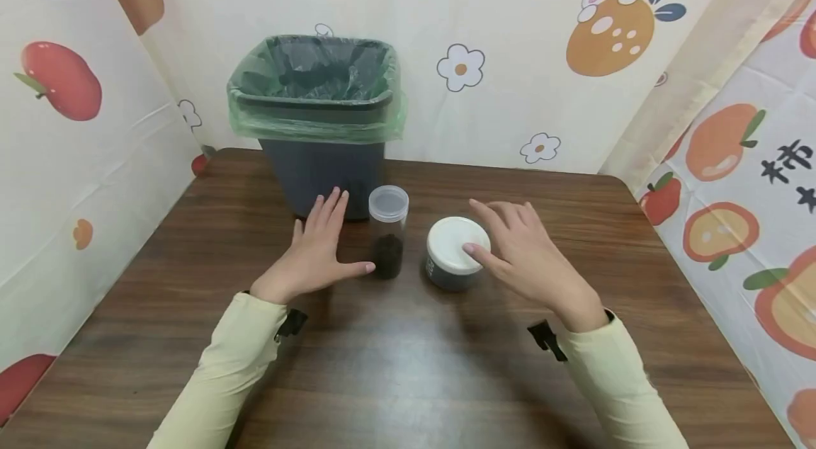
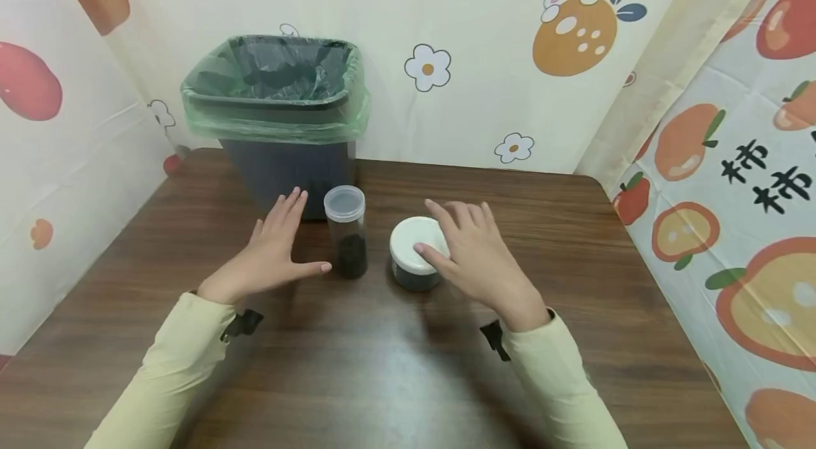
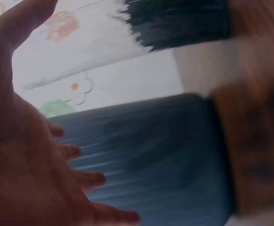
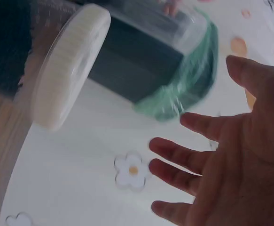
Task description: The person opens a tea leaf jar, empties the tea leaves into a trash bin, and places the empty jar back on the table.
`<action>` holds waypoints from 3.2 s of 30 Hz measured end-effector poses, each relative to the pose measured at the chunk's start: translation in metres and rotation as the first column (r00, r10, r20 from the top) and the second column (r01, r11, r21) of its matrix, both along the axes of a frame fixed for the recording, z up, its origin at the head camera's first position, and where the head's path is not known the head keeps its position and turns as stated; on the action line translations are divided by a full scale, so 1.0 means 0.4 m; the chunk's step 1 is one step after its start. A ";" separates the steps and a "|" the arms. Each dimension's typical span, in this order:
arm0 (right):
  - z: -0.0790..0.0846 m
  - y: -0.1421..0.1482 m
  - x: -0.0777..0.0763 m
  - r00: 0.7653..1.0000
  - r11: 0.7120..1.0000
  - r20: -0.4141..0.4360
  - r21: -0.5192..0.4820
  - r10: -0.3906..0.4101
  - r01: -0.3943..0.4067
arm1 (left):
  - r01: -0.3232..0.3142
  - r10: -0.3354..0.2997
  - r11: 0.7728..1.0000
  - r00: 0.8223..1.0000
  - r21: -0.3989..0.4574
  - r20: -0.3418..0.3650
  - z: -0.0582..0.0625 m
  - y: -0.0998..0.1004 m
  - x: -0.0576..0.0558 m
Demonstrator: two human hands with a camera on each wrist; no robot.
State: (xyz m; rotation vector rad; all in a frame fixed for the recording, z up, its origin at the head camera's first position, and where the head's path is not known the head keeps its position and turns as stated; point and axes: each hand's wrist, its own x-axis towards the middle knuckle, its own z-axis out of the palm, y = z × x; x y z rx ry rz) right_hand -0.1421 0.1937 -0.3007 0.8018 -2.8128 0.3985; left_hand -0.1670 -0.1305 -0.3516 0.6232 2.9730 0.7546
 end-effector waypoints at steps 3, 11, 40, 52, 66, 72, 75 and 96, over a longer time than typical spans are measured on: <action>0.009 -0.046 -0.028 0.998 0.999 -0.055 0.034 0.024 -0.022 | 0.040 -0.042 0.996 0.999 0.076 0.032 -0.018 0.016 -0.024; 0.019 -0.178 -0.093 0.980 0.985 -0.151 0.140 0.127 -0.106 | 0.070 -0.105 0.950 0.989 0.304 0.100 -0.059 0.055 -0.055; 0.003 -0.294 -0.116 0.938 0.969 -0.335 0.247 0.091 -0.006 | 0.050 -0.049 0.941 0.999 0.335 -0.014 -0.075 0.105 -0.038; 0.052 -0.254 -0.093 0.997 0.985 0.035 0.157 0.070 -0.075 | 0.101 -0.046 0.920 0.987 0.379 -0.153 -0.050 0.090 -0.030; 0.059 -0.167 -0.078 0.938 0.929 0.193 -0.295 0.287 -0.224 | 0.168 -0.053 0.961 0.891 0.219 -0.451 -0.020 0.092 -0.007; 0.036 -0.131 -0.060 0.919 0.892 0.209 -0.387 0.333 -0.235 | 0.177 -0.100 0.981 0.808 0.079 -0.580 -0.010 0.106 0.015; 0.039 -0.124 -0.045 0.911 0.867 0.213 -0.440 0.354 -0.235 | 0.181 -0.119 0.983 0.786 0.042 -0.607 -0.005 0.111 0.025; 0.039 -0.107 -0.008 0.899 0.802 0.074 -0.488 0.431 -0.344 | 0.231 -0.204 0.972 0.767 -0.036 -0.608 0.004 0.128 0.023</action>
